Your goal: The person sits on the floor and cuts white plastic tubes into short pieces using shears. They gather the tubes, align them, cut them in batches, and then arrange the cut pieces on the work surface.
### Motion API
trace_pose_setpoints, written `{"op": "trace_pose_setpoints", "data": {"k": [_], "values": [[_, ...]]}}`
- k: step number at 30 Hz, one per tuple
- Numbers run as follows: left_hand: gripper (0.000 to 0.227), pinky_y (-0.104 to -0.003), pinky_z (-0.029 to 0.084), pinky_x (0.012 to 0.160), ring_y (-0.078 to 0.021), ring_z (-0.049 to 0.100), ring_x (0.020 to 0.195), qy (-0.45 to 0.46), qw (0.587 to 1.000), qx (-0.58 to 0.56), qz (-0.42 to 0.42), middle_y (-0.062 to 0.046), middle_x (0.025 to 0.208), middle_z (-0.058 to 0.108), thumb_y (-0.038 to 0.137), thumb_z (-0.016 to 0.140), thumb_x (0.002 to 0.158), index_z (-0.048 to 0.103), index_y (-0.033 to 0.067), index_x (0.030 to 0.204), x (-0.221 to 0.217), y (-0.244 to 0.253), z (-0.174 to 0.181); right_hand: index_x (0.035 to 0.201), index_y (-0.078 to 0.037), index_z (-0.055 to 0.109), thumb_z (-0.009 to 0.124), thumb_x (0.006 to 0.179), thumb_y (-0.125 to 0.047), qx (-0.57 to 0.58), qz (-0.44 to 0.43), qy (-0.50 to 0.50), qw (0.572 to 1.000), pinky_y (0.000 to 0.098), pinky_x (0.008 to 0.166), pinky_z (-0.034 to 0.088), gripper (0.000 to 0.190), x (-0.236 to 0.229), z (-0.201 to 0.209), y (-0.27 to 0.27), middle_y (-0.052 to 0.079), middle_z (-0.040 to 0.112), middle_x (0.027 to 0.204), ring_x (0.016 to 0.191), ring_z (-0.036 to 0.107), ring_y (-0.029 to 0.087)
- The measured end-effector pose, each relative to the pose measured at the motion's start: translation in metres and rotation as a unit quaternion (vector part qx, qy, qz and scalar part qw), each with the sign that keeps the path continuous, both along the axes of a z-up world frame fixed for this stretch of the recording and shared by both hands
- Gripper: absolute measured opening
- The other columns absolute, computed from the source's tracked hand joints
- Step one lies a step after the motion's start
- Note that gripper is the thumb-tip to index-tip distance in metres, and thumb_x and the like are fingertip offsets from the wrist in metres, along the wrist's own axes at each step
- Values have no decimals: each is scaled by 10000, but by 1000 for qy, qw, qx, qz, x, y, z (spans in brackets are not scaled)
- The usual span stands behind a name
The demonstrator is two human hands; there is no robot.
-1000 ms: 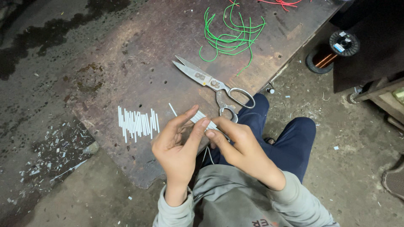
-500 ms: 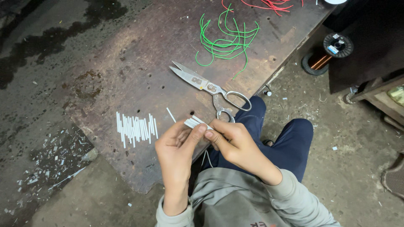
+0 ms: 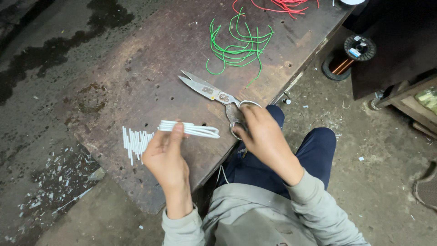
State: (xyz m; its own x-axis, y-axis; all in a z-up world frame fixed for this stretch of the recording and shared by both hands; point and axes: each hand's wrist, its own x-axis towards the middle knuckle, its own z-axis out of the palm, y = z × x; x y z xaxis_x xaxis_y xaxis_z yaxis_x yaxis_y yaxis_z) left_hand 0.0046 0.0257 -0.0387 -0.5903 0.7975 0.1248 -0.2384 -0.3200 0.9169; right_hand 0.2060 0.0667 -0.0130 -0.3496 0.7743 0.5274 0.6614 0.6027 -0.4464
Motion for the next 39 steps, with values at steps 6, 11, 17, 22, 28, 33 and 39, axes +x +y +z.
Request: {"op": "trace_pose_setpoints", "data": {"k": [6, 11, 17, 22, 28, 33, 39], "values": [[136, -284, 575, 762, -143, 680, 840, -93, 995, 27, 4, -104, 961, 739, 27, 742, 964, 725, -63, 1065, -9, 26, -20, 1224, 73, 563, 765, 761, -81, -103, -44, -24, 993, 490, 824, 501, 528, 13, -27, -24, 241, 599, 1083, 978, 602, 444], [143, -291, 588, 779, -133, 681, 853, -119, 992, 34, 4, -98, 986, 738, 48, 741, 966, 719, -44, 1073, 1, 38, -24, 950, 3, 547, 799, 751, -169, -218, -120, -110, 962, 493, 749, 494, 365, 32, -60, -29, 206, 631, 942, 885, 613, 418], [171, -299, 603, 811, -127, 683, 898, -164, 986, 35, -5, -78, 1003, 712, 85, 736, 964, 711, -22, 1095, 20, 48, -23, 964, -29, 610, 776, 884, -293, -520, -24, 157, 839, 336, 673, 446, 322, 60, -114, -48, 67, 543, 792, 734, 505, 194], [147, -308, 599, 810, -134, 680, 900, -177, 983, 41, -32, -76, 1007, 709, 71, 728, 983, 712, -25, 1094, 42, 59, -29, 1136, -66, 557, 677, 767, -146, -531, 151, 228, 802, 279, 688, 430, 396, 76, -149, -78, -5, 474, 882, 795, 460, 103], [133, -312, 594, 810, -139, 684, 901, -202, 978, 24, -40, -71, 997, 714, 68, 716, 985, 709, -13, 1091, 66, 72, -41, 1165, -53, 554, 642, 840, -175, -522, 177, 253, 795, 265, 718, 421, 357, 55, -161, -67, 9, 474, 921, 818, 443, 111], [99, -336, 618, 859, -137, 686, 910, -231, 971, -3, -52, -59, 979, 695, 80, 712, 998, 700, -3, 1052, 78, 74, -49, 1181, -47, 541, 768, 901, -271, -537, 130, 274, 787, 259, 764, 430, 424, 31, -153, -56, 11, 494, 959, 875, 481, 114], [121, -347, 616, 888, -165, 710, 927, -229, 971, -43, -59, -76, 984, 716, 86, 701, 965, 689, 7, 1056, 92, 62, -52, 1220, 3, 499, 684, 871, -146, -562, 129, 421, 700, 270, 825, 533, 422, 22, -152, -60, 14, 527, 1015, 941, 595, 120]]}}
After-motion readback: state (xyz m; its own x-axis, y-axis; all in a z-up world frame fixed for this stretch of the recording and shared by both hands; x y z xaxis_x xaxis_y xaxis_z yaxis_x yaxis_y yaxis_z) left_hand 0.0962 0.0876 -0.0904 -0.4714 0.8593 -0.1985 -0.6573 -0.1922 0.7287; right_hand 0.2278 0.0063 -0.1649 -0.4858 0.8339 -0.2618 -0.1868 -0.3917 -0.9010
